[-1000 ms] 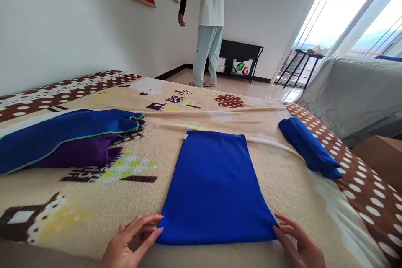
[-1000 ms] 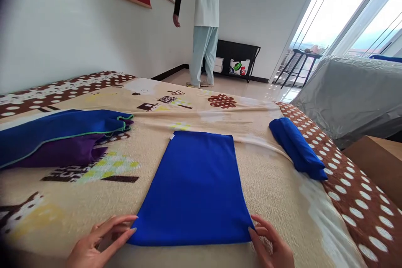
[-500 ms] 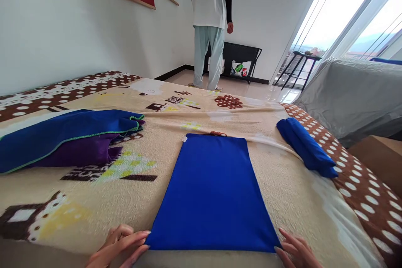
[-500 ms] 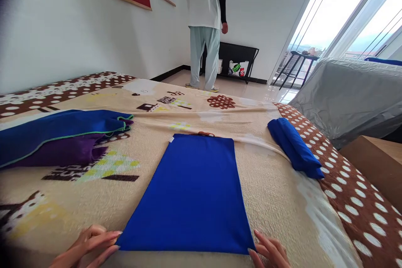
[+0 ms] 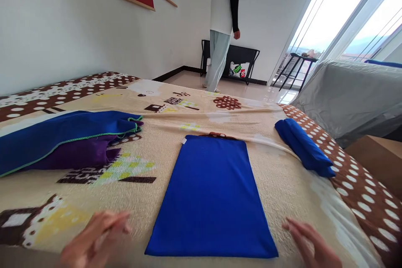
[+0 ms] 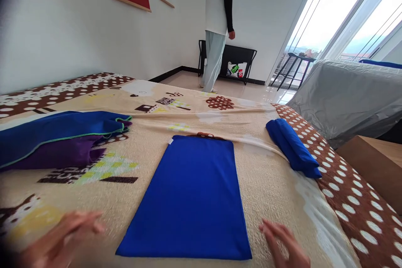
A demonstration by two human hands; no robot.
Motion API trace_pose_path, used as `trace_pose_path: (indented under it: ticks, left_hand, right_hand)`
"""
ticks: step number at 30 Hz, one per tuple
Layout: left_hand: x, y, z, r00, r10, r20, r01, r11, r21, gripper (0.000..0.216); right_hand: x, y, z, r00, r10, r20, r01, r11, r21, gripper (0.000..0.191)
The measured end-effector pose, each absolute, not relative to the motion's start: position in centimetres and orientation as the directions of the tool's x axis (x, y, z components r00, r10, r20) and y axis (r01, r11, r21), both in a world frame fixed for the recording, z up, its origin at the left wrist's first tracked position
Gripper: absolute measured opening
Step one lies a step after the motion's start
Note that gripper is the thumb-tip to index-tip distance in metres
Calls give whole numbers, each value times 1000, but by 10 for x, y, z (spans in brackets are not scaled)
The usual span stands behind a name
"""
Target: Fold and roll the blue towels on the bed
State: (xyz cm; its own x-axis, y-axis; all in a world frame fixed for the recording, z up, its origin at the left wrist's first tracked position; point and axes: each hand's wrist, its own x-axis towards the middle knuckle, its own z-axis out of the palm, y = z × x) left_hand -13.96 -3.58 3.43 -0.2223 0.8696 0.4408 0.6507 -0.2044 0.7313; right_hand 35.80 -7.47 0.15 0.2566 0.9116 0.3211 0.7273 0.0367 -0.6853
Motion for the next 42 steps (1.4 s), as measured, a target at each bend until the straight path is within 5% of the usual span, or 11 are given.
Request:
trace_pose_path:
  ticks: [3,5,13,22,28,37,42]
  left_hand:
    - [-114,40,68,-140,951,274,759,-74,646,30]
    - [-85,102,77,-37,977,212,807,-96,583,32]
    - [-37,242,33,-92,992,88,928,53,370,40]
    - [-65,292,34,228,967,-116,890,-158,429,35]
    - [-68,304,28,295,955,-39,847,-243,472,35]
    - [-49,291,24,249,939,238,880,-322,348,38]
    - [-36,286,11,402,890,213,829,-453,327,47]
  right_hand:
    - [352,10,31,224,957,184,730,-39,-683,46]
    - [337,79,38,174,976,134,742,-41,-669,38]
    - [289,223,12,252,966,57,831,-186,-524,37]
    - [324,251,1,43,999,-12,848,-43,-528,35]
    - [336,253,-4,57,996,64,896,-23,-443,33]
    - [338,254,-5,20,969,248,960,51,-276,34]
    - [343,261,-10,12,958,285,971,57,-234,38]
